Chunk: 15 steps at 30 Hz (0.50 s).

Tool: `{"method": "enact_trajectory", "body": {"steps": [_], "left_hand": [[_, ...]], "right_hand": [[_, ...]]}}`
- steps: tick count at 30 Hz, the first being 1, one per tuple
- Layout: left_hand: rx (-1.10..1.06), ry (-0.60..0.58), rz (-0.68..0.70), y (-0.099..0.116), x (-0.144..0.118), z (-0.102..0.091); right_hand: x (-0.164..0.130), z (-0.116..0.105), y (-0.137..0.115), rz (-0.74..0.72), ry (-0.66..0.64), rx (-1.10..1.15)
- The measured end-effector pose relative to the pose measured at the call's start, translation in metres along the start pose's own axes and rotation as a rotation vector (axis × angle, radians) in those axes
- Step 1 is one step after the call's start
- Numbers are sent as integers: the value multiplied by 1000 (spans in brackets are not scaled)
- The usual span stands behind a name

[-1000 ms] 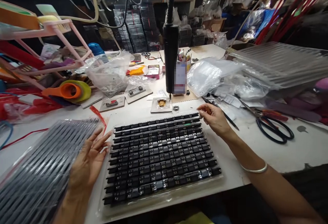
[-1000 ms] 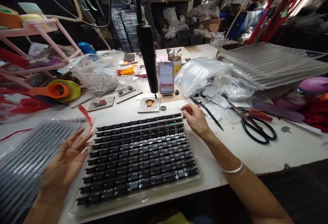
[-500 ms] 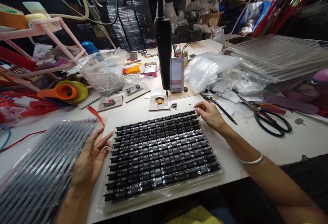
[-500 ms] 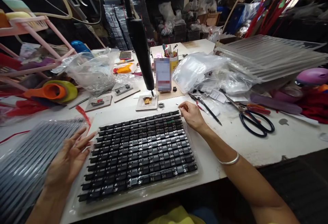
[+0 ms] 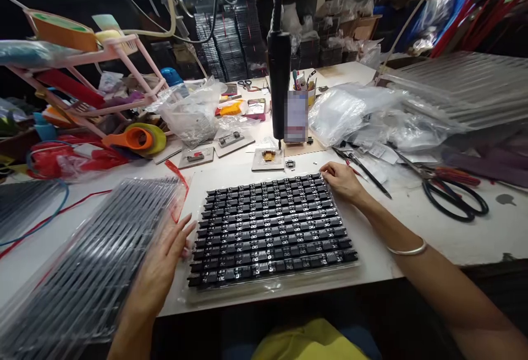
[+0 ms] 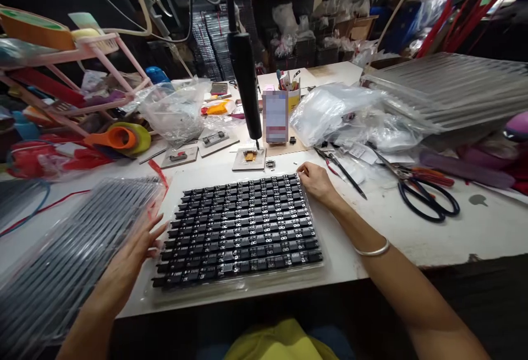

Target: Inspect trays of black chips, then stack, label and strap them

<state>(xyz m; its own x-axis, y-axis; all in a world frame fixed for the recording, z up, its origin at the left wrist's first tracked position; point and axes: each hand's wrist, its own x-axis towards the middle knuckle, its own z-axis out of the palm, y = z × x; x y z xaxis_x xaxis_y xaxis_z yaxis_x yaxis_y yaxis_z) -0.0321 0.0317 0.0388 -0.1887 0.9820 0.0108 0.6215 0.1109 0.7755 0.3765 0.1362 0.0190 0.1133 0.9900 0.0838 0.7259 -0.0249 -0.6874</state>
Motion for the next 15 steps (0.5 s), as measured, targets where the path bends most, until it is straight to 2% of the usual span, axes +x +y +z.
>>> {"method": "enact_trajectory", "body": {"steps": [2, 4, 7, 10, 12, 15], "left_hand": [[200, -35, 131, -3, -16, -1], [423, -17, 326, -2, -31, 6], [695, 0, 613, 11, -50, 31], [842, -8, 842, 32, -64, 60], [889, -11, 927, 47, -69, 74], [923, -18, 968, 62, -73, 87]], "right_hand": [[0, 0, -1, -4, -17, -33], [-1, -1, -2, -9, -28, -63], [-2, -3, -2, -17, -25, -105], [-2, -8, -3, -19, 18, -134], [-2, -13, -5, -26, 60, -139], [-2, -20, -7, -49, 119, -135]]}}
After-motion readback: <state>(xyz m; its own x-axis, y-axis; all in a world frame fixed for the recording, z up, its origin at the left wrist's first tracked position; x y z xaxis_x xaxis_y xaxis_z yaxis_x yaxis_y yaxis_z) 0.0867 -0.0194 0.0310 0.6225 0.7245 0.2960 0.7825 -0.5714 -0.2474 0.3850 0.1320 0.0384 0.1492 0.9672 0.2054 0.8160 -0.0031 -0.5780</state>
